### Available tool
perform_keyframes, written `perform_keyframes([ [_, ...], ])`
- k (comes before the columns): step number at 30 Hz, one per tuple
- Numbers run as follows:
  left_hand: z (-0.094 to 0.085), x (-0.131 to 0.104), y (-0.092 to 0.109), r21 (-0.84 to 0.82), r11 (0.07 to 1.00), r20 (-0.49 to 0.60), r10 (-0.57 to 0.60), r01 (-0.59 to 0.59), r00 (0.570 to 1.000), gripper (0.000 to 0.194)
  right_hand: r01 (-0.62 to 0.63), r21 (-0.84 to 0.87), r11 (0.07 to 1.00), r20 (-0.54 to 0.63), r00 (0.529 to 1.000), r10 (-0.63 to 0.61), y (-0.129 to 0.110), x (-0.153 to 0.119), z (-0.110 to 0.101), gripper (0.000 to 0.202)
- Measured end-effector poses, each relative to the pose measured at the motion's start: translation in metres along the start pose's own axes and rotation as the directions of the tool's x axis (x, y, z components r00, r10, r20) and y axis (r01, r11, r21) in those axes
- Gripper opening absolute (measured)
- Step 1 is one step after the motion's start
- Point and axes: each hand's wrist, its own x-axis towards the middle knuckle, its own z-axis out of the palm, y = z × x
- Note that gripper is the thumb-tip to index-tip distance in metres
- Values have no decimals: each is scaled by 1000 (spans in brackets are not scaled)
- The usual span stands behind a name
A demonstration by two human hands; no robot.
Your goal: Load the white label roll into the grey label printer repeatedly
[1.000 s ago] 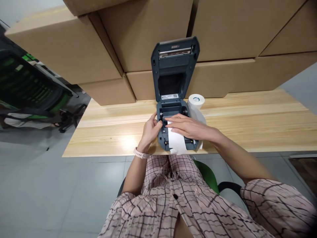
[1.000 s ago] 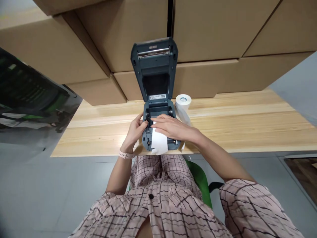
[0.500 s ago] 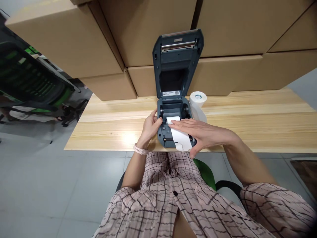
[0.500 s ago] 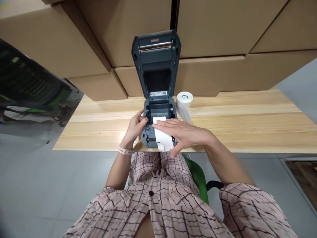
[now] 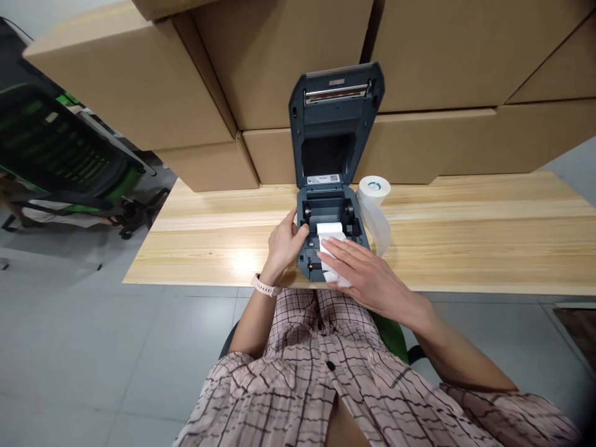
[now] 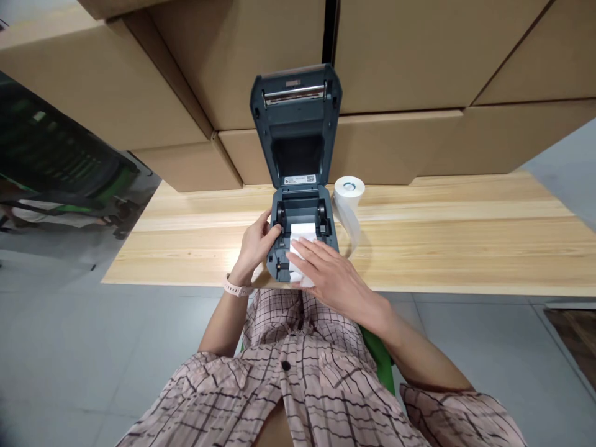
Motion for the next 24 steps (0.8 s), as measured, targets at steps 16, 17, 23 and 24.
perform_keyframes([
  [16,18,15,-18,-80,973,-88,211,-218,973,94,86,76,993,-249,966,-64,-3,-4,11,39],
  [17,18,15,-18,-74,975,-86,204,-210,975,93,91,71,993,-256,964,-70,-4,-4,11,39],
  [23,16,14,-14,-55,981,-69,180,-184,981,89,110,5,994,-274,956,-105,-10,-1,5,35],
  [24,15,12,-12,-55,981,-71,180,-184,981,88,111,-7,994,-279,954,-108,-11,-1,5,34],
])
